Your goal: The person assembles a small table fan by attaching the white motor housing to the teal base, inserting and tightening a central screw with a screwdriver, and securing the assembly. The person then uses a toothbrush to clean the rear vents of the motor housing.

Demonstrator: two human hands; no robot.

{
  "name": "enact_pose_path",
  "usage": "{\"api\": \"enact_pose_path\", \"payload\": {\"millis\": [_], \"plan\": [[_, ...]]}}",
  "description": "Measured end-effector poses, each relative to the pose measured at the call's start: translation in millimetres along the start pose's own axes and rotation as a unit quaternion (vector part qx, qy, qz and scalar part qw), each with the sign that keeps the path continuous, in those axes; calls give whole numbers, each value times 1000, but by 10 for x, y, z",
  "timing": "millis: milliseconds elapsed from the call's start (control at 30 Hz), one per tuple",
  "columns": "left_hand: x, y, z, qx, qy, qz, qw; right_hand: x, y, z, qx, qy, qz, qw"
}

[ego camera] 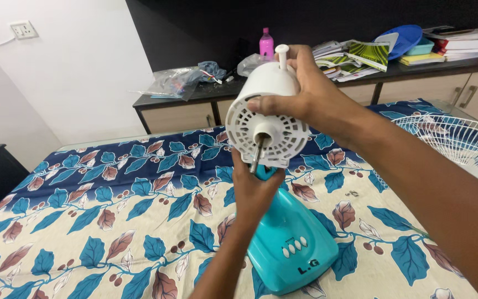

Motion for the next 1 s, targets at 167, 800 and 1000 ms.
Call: {"api": "enact_pose_path", "payload": {"millis": [167,800,1000], "plan": [[134,-333,93,51,93,153,983,-112,-110,74,33,38,2,999],[68,-27,-90,8,16,-9,1000,-141,6,141,-33,-51,-81,995],[-46,311,-142,-90,17,-78,993,-190,68,40,-21,-1,14,1000]]}}
Point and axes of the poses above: each hand's wrist, its own y-axis towards the middle knuckle, its own x-axis out of the palm, z = x × y, the point moved 7 cm from there along y, towards the middle knuckle, and after that the axes turned 15 degrees about -x, right-handed, at the moved point
